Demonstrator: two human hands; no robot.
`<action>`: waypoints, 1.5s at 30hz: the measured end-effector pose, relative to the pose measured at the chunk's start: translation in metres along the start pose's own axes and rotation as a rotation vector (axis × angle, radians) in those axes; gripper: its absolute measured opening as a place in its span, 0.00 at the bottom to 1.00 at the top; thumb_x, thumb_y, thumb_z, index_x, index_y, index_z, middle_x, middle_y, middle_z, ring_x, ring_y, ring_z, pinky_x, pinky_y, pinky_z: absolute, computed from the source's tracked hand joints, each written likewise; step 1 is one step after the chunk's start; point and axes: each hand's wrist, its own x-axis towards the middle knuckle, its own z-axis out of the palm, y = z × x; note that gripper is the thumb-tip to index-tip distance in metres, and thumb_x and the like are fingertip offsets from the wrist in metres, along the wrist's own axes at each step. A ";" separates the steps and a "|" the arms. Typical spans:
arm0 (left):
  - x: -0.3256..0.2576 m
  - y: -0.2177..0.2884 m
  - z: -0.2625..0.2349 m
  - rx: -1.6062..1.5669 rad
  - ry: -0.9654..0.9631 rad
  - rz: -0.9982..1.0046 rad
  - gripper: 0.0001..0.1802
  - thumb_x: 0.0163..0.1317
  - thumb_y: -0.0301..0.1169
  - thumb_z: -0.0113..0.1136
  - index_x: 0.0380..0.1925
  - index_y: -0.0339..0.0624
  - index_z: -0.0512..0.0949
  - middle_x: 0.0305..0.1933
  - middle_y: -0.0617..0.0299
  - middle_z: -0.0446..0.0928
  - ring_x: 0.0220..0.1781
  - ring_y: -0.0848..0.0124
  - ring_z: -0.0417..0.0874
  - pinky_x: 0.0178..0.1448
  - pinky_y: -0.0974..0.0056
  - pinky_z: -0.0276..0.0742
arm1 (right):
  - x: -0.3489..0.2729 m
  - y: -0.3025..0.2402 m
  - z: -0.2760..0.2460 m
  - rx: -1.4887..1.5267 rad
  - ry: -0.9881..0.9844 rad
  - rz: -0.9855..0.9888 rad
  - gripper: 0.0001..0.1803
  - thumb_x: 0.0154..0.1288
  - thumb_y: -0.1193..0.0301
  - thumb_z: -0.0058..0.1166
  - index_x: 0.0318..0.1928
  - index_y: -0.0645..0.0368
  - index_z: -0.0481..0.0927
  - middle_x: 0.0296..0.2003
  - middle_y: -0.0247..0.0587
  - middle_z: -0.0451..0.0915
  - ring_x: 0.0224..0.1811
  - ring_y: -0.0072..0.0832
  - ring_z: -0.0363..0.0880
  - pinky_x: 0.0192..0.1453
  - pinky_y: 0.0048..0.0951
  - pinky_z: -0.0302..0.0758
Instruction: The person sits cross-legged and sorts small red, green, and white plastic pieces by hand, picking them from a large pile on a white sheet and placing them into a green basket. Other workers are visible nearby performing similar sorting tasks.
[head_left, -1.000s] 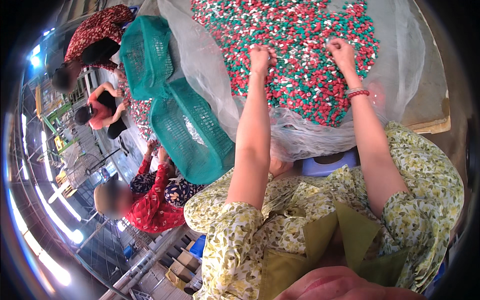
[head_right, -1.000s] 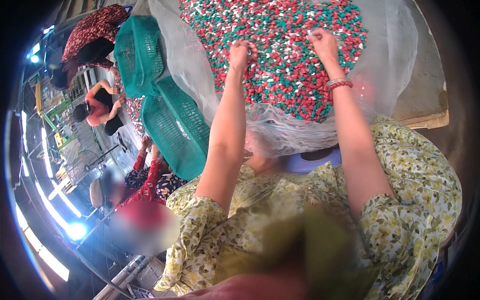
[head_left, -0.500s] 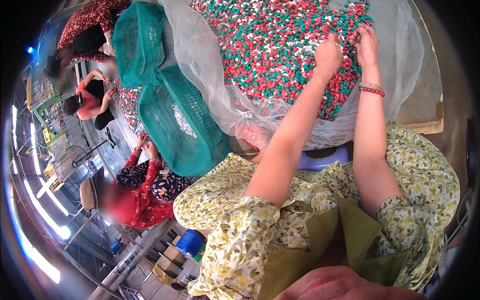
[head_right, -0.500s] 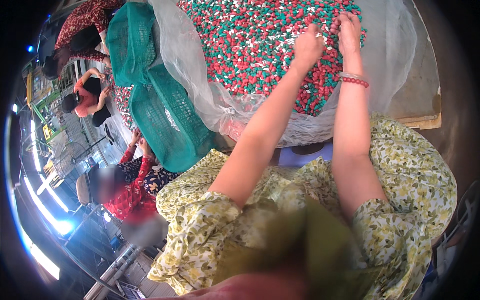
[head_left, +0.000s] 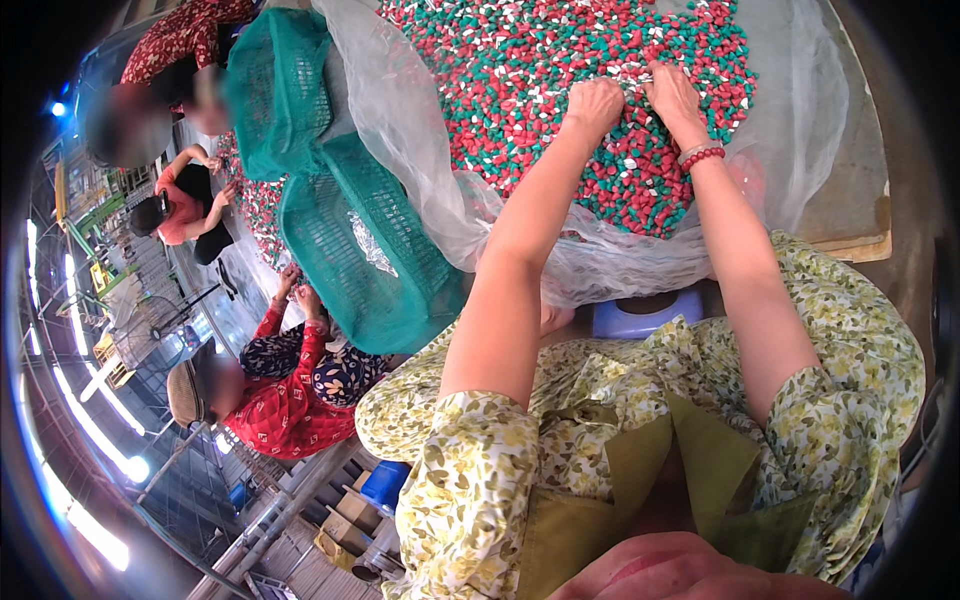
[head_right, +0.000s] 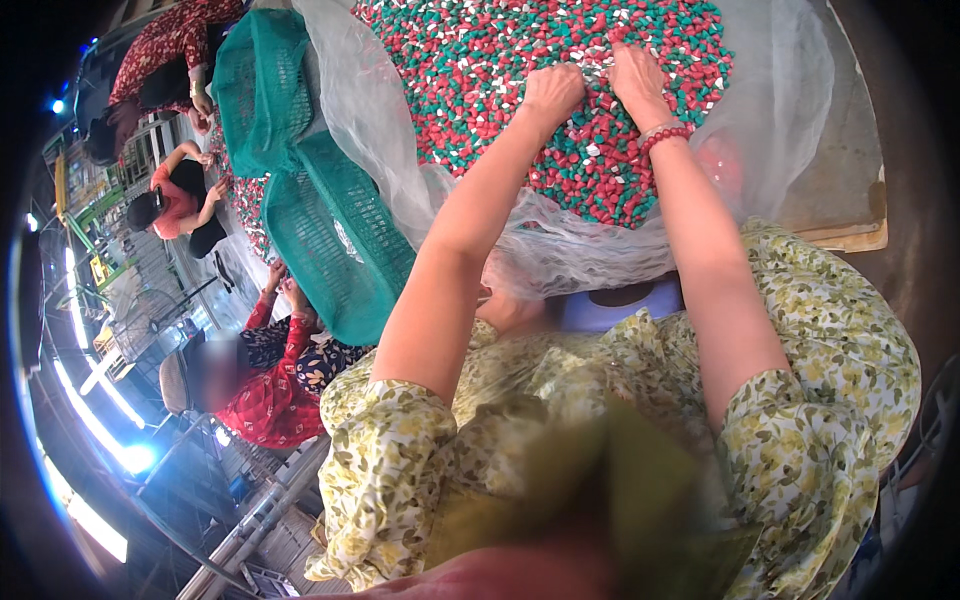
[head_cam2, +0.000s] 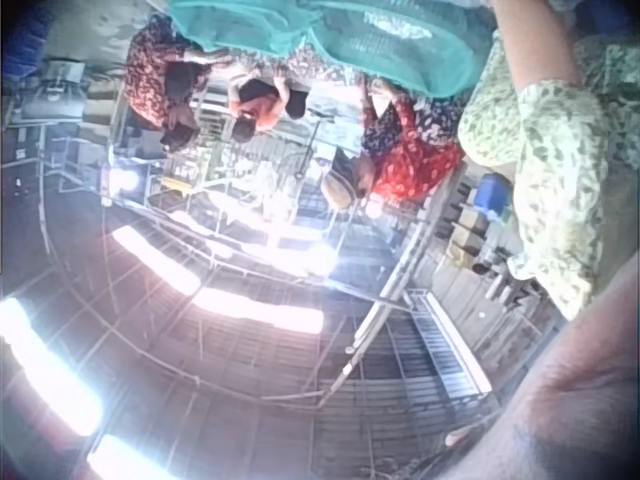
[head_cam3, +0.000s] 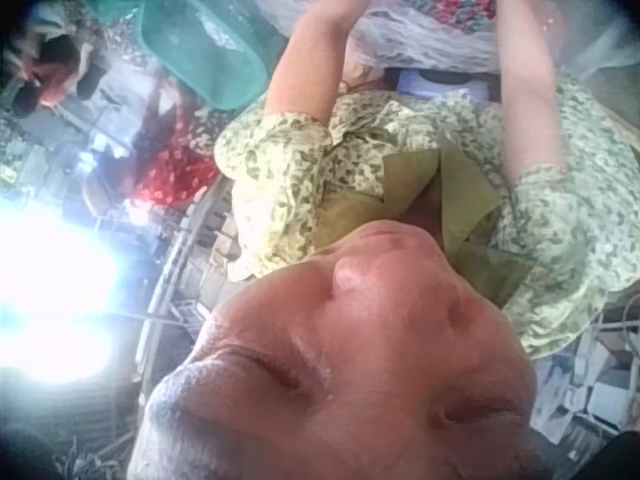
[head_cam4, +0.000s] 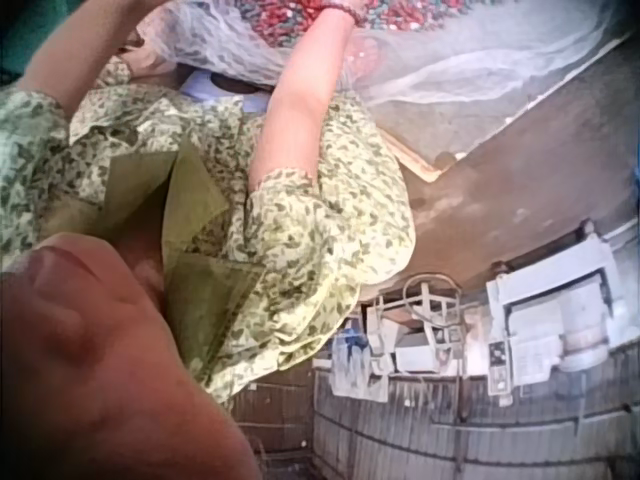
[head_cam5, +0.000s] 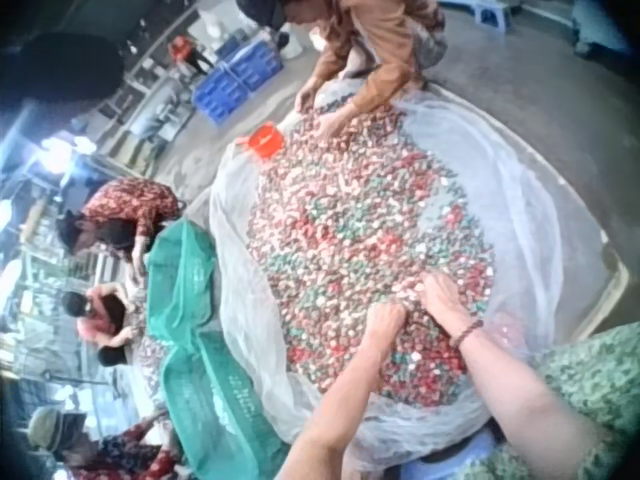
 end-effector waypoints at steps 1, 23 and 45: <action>0.001 -0.003 0.000 -0.031 -0.064 -0.019 0.10 0.53 0.32 0.57 0.32 0.38 0.76 0.36 0.55 0.80 0.39 0.58 0.82 0.41 0.56 0.78 | 0.000 -0.002 0.002 -0.018 -0.051 0.023 0.14 0.54 0.68 0.56 0.43 0.56 0.77 0.42 0.52 0.78 0.45 0.47 0.77 0.45 0.45 0.76; -0.072 -0.053 -0.054 -2.312 0.231 -0.157 0.07 0.53 0.32 0.43 0.21 0.42 0.65 0.22 0.61 0.66 0.23 0.72 0.67 0.20 0.74 0.56 | 0.004 0.014 -0.051 1.812 -0.558 -0.036 0.10 0.61 0.75 0.48 0.44 0.60 0.70 0.29 0.31 0.68 0.27 0.17 0.64 0.31 0.20 0.64; -0.034 -0.077 0.009 -0.467 0.139 -0.329 0.08 0.50 0.38 0.61 0.33 0.62 0.83 0.28 0.58 0.80 0.33 0.60 0.82 0.39 0.57 0.78 | -0.004 -0.023 0.008 0.077 -0.141 0.014 0.18 0.56 0.71 0.50 0.49 0.47 0.75 0.39 0.44 0.80 0.43 0.43 0.78 0.44 0.44 0.75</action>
